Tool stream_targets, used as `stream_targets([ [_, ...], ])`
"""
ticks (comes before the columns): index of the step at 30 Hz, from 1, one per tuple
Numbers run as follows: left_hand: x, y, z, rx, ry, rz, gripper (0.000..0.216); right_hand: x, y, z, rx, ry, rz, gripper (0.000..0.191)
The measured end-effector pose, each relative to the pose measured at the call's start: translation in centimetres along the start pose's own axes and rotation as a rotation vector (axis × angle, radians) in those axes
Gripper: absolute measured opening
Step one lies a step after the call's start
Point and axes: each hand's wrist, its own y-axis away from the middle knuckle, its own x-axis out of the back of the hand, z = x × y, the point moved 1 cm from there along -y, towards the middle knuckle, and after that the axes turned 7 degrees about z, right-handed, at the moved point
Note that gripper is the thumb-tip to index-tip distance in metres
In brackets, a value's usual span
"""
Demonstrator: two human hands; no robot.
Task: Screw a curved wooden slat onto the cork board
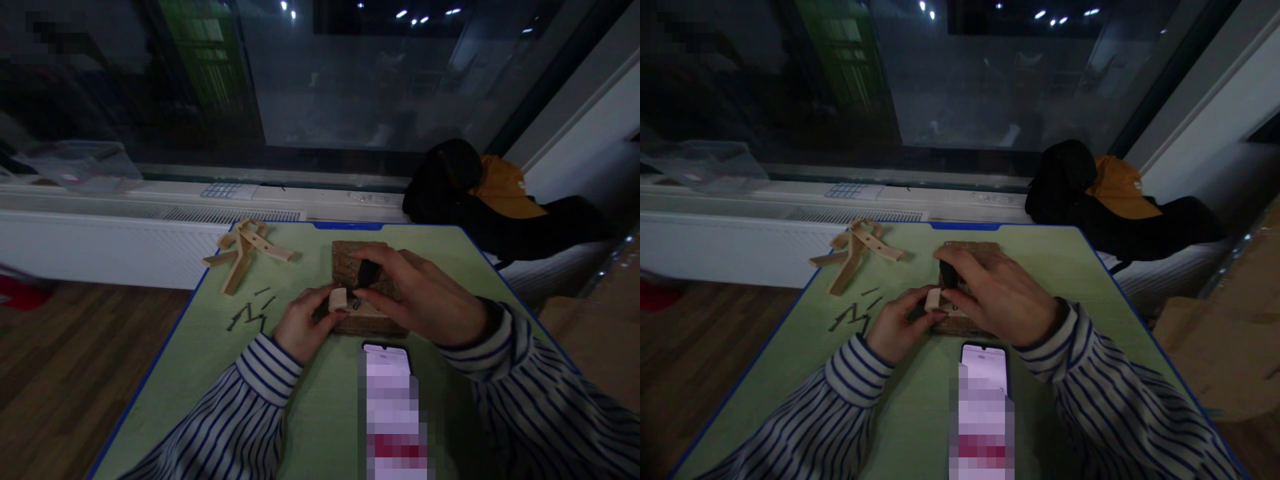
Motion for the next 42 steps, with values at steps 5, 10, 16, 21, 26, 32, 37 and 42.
stream_targets([
  [5,-0.07,-0.07,0.07,-0.006,-0.012,0.000,0.037,-0.02,-0.14,-0.17,0.031,-0.024,-0.018,0.050],
  [10,-0.08,-0.07,-0.06,-0.005,-0.015,0.000,0.039,0.16,-0.16,-0.31,0.068,-0.106,-0.047,0.050],
  [16,0.06,-0.03,0.01,-0.001,-0.015,-0.006,0.037,0.46,-0.07,-0.53,0.013,-0.118,-0.091,0.051],
  [21,0.03,0.00,0.10,0.011,-0.017,-0.007,0.038,0.39,-0.03,-0.32,0.011,-0.094,-0.077,0.047],
  [26,-0.06,0.04,0.19,0.013,-0.014,-0.009,0.037,0.30,-0.04,-0.17,0.005,-0.058,-0.067,0.044],
  [32,-0.02,0.09,-0.02,-0.002,-0.023,0.000,0.037,0.22,-0.05,-0.10,-0.005,-0.047,-0.051,0.042],
  [37,0.04,0.04,0.01,-0.007,-0.022,-0.001,0.038,0.10,0.03,0.14,-0.023,-0.064,-0.037,0.043],
  [42,0.05,0.17,-0.06,-0.011,-0.013,0.005,0.037,0.26,0.08,-0.02,-0.025,-0.079,-0.034,0.044],
])
